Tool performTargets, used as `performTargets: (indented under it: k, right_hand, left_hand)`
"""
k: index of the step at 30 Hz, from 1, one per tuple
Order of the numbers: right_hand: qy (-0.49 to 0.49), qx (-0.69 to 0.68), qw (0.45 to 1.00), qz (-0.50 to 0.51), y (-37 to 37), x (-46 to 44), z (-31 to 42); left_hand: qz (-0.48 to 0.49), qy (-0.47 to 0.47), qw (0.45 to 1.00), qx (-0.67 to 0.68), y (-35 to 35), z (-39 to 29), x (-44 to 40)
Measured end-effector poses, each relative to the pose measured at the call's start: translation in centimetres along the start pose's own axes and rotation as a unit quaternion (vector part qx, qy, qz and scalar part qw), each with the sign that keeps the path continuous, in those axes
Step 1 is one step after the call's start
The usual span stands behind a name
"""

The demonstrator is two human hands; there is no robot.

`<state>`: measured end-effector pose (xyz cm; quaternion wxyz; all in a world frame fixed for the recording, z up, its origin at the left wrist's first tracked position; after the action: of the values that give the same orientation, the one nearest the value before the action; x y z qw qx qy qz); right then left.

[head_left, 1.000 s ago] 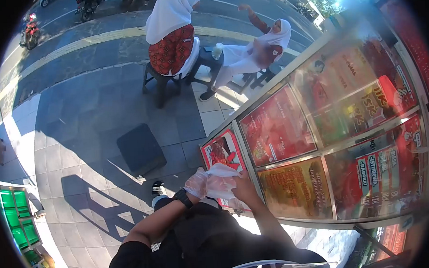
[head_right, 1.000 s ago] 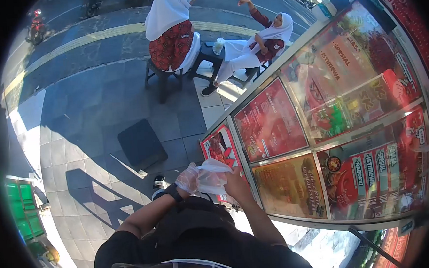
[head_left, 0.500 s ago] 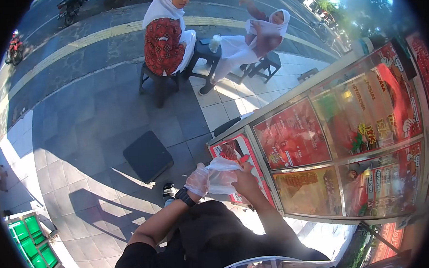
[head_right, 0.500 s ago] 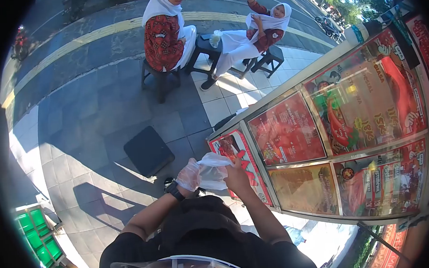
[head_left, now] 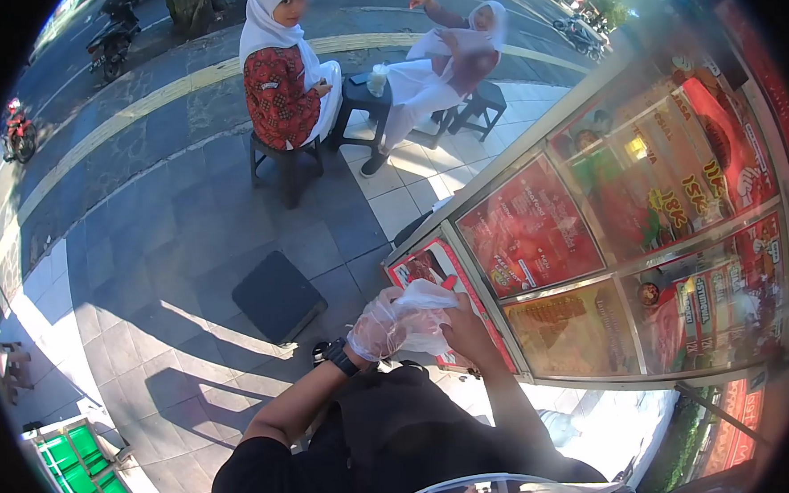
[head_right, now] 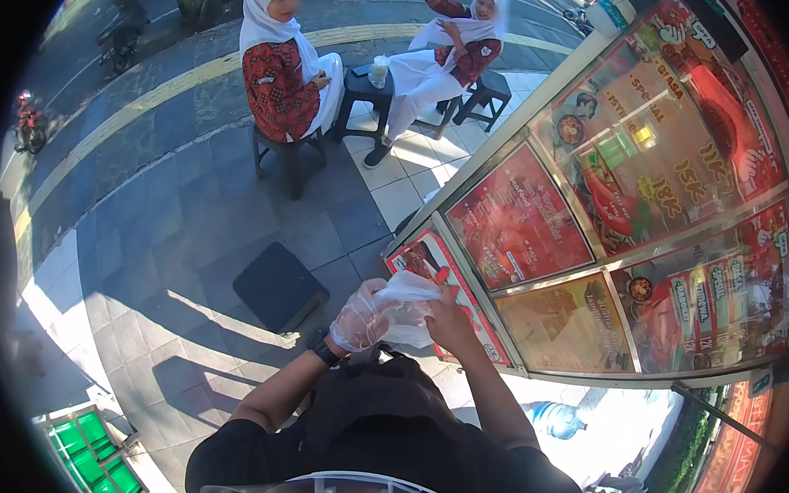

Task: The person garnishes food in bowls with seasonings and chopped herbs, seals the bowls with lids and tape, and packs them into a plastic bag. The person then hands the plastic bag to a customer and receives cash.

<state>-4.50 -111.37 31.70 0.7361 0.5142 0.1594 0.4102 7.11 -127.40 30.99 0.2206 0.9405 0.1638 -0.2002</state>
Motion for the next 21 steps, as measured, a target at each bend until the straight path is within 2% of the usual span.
performTargets:
  k: [2, 3, 4, 5, 6, 8, 9, 11, 12, 14, 15, 16, 18, 20, 21]
  right_hand:
    - [-0.02, -0.003, 1.0, -0.012, 0.7, 0.2, -0.9]
    - [-0.019, -0.006, 0.999, -0.037, 1.4, 0.3, -1.4]
    - [-0.022, -0.01, 0.998, -0.06, 1.6, 0.9, -1.7]
    - [-0.013, -0.025, 0.996, -0.082, 2.1, 1.0, -1.9]
    - [-0.016, -0.026, 0.996, -0.082, 2.1, 1.4, -2.4]
    - [0.028, -0.022, 0.986, -0.162, 3.4, 2.0, -2.3]
    - [0.029, -0.022, 0.985, -0.167, 4.6, 1.5, -1.8]
    - [0.124, -0.111, 0.972, -0.165, 8.1, 2.5, 2.4]
    - [0.121, -0.112, 0.972, -0.165, 9.6, 2.7, 3.3]
    - [0.191, -0.296, 0.896, -0.271, 13.5, 4.5, 4.8]
    - [0.193, -0.297, 0.895, -0.272, 14.0, 4.2, 5.2]
    - [0.219, -0.409, 0.847, -0.261, 14.5, 4.0, 5.5]
    - [0.264, -0.61, 0.713, -0.224, 15.4, 3.2, 5.8]
    - [0.291, -0.775, 0.535, -0.169, 15.4, 2.1, 6.0]
    - [0.306, -0.788, 0.513, -0.153, 15.0, 2.0, 6.1]
  left_hand:
    - [-0.008, -0.065, 0.983, -0.17, 4.3, -6.2, -2.4]
    - [-0.004, -0.066, 0.983, -0.169, 4.7, -6.6, -2.8]
    - [-0.136, 0.079, 0.964, 0.213, 7.4, -3.8, -2.4]
    - [-0.246, 0.21, 0.767, 0.554, 7.1, -0.6, -1.5]
    - [-0.229, -0.139, 0.749, 0.606, 11.2, -5.7, -3.1]
    - [-0.233, -0.151, 0.754, 0.595, 12.6, -4.5, -2.7]
    - [-0.229, -0.155, 0.755, 0.594, 12.7, -4.4, -3.1]
    - [-0.23, -0.136, 0.743, 0.614, 12.2, -4.1, -2.5]
    - [-0.229, -0.134, 0.743, 0.615, 12.1, -4.2, -2.7]
    - [-0.219, -0.156, 0.744, 0.612, 12.7, -5.0, -2.7]
    - [-0.218, -0.157, 0.745, 0.611, 13.0, -5.1, -2.8]
    - [-0.218, -0.165, 0.743, 0.611, 13.2, -5.3, -2.8]
    - [-0.22, -0.179, 0.741, 0.609, 13.8, -5.5, -2.9]
    - [-0.216, -0.189, 0.743, 0.604, 14.2, -5.8, -2.7]
    - [-0.217, -0.192, 0.744, 0.602, 14.4, -5.8, -2.7]
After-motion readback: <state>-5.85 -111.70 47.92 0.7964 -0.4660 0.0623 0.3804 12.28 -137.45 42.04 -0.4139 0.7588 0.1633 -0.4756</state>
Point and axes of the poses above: each hand's wrist, its own x-axis away from the middle knuckle, its own y-axis out of the back of the hand, z = x × y, the point moved 9 cm from there along -x, towards the middle knuckle, and after that the axes turned 1 degree about -x, right-handed, at the moved point
